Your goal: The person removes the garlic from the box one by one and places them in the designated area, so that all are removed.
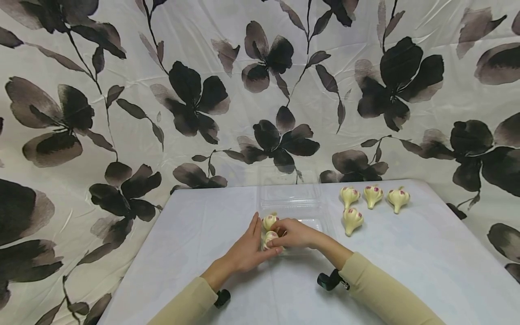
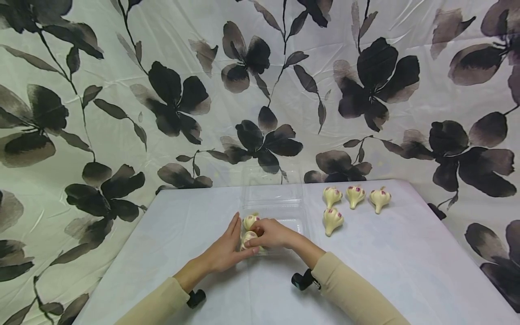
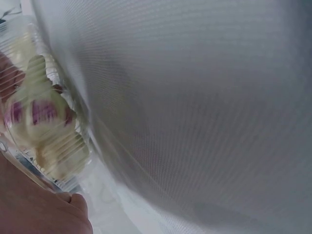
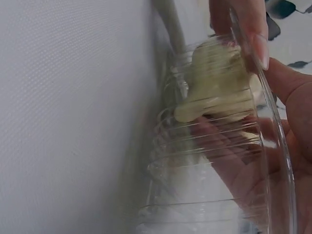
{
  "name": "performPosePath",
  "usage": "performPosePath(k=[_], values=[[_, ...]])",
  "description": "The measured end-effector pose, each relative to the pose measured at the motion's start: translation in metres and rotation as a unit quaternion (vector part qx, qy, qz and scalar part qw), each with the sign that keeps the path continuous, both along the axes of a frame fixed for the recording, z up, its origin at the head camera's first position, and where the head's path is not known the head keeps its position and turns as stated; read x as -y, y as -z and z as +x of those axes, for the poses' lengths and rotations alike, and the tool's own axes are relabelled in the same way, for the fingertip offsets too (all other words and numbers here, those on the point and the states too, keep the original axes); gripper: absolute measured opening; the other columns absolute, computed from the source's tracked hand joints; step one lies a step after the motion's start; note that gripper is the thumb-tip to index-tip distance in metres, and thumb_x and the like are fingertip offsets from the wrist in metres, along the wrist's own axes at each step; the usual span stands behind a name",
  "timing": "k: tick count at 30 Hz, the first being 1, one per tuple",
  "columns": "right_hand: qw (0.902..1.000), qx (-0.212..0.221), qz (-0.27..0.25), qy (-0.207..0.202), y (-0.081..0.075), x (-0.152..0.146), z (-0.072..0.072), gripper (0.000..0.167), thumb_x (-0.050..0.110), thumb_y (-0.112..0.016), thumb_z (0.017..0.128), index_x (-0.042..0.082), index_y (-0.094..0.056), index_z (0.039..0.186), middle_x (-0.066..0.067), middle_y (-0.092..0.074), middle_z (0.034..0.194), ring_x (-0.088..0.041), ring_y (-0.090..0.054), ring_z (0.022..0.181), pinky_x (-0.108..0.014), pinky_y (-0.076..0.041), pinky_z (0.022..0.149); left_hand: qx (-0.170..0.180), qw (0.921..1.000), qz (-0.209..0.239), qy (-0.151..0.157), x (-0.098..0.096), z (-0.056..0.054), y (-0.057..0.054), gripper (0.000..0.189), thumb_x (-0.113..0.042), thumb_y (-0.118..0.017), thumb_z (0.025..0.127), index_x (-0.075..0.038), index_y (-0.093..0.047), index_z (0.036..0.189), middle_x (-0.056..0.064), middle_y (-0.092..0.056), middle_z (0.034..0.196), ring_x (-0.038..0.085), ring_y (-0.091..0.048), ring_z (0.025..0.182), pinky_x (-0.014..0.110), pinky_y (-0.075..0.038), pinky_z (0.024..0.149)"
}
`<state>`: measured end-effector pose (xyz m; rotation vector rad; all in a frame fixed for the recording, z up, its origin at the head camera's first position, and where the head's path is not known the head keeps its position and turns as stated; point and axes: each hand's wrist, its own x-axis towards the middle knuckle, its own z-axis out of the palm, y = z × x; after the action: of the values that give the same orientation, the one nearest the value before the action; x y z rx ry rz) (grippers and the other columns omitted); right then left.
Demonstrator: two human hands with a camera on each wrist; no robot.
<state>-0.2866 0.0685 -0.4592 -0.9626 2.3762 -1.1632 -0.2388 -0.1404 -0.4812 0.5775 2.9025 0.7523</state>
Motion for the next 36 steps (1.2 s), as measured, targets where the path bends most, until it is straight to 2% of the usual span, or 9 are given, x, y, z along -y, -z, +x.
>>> performPosePath(k=[4, 7, 11, 15, 23, 27, 32, 36], values=[[0.9999, -0.012, -0.002, -0.001, -0.003, -0.004, -0.001, 0.030, 0.028, -0.075, 0.095, 0.006, -0.071, 0.115, -0.002, -0.072, 0.096, -0.014, -0.065, 0.086, -0.028, -0.053, 0.072, -0.002, 1.0000, -0.004, -0.002, 0.000, 0.001, -0.002, 0.119, -0.080, -0.052, 0.089, 0.006, -0.010, 0.161, 0.016, 0.005, 0.172, 0.035, -0.025, 0.152, 0.049, -0.036, 0.117], [0.9998, -0.011, -0.012, 0.014, -0.008, -0.010, 0.000, 0.036, 0.029, -0.074, 0.095, 0.004, -0.069, 0.120, -0.003, -0.073, 0.100, -0.015, -0.067, 0.089, -0.031, -0.055, 0.074, -0.006, 1.0000, -0.005, -0.004, 0.000, 0.002, -0.003, 0.119, -0.079, -0.053, 0.090, 0.007, -0.012, 0.161, 0.017, 0.004, 0.171, 0.036, -0.027, 0.152, 0.050, -0.037, 0.116], [0.9988, 0.012, -0.030, 0.038, -0.015, -0.020, 0.001, 0.046, 0.032, -0.075, 0.094, 0.003, -0.065, 0.128, -0.006, -0.071, 0.106, -0.018, -0.066, 0.097, -0.037, -0.056, 0.081, -0.009, 0.9999, -0.010, -0.009, 0.000, 0.001, -0.003, 0.119, -0.080, -0.053, 0.089, 0.006, -0.012, 0.161, 0.017, 0.003, 0.172, 0.037, -0.028, 0.151, 0.050, -0.038, 0.116], [0.9969, 0.034, -0.049, 0.051, -0.019, -0.030, 0.001, 0.047, 0.034, -0.075, 0.094, 0.004, -0.064, 0.128, -0.008, -0.067, 0.112, -0.022, -0.065, 0.105, -0.040, -0.055, 0.087, -0.005, 0.9998, -0.014, -0.013, 0.002, 0.000, -0.003, 0.120, -0.082, -0.052, 0.088, 0.006, -0.013, 0.161, 0.015, 0.004, 0.172, 0.036, -0.027, 0.152, 0.049, -0.037, 0.116], [0.9922, 0.074, -0.085, 0.054, -0.019, -0.048, 0.000, 0.045, 0.030, -0.073, 0.096, -0.002, -0.061, 0.126, -0.013, -0.065, 0.116, -0.023, -0.070, 0.103, -0.045, -0.057, 0.091, 0.001, 0.9998, -0.010, -0.017, 0.003, 0.000, -0.005, 0.121, -0.082, -0.053, 0.087, 0.005, -0.012, 0.161, 0.015, 0.004, 0.172, 0.035, -0.024, 0.153, 0.049, -0.035, 0.117], [0.9914, 0.062, -0.084, 0.078, -0.017, -0.056, 0.002, 0.047, 0.033, -0.075, 0.095, 0.000, -0.062, 0.126, -0.012, -0.066, 0.118, -0.024, -0.069, 0.106, -0.043, -0.056, 0.091, 0.002, 0.9997, -0.011, -0.020, 0.002, 0.001, -0.004, 0.120, -0.080, -0.054, 0.088, 0.005, -0.011, 0.162, 0.015, 0.005, 0.172, 0.035, -0.023, 0.153, 0.049, -0.034, 0.118], [0.9888, 0.033, -0.077, 0.124, -0.015, -0.072, 0.006, 0.059, 0.036, -0.078, 0.092, 0.001, -0.060, 0.136, -0.014, -0.064, 0.126, -0.028, -0.069, 0.110, -0.043, -0.057, 0.091, 0.004, 0.9998, -0.010, -0.015, -0.001, 0.000, -0.003, 0.121, -0.082, -0.052, 0.088, 0.004, -0.010, 0.162, 0.015, 0.005, 0.172, 0.036, -0.023, 0.153, 0.049, -0.034, 0.118], [0.9887, 0.016, -0.076, 0.129, -0.013, -0.085, 0.010, 0.061, 0.036, -0.078, 0.093, 0.002, -0.059, 0.140, -0.018, -0.061, 0.134, -0.026, -0.070, 0.109, -0.040, -0.057, 0.089, 0.002, 0.9998, -0.009, -0.015, -0.003, 0.000, -0.002, 0.123, -0.083, -0.051, 0.087, 0.005, -0.010, 0.162, 0.017, 0.004, 0.171, 0.036, -0.024, 0.153, 0.049, -0.035, 0.117]])
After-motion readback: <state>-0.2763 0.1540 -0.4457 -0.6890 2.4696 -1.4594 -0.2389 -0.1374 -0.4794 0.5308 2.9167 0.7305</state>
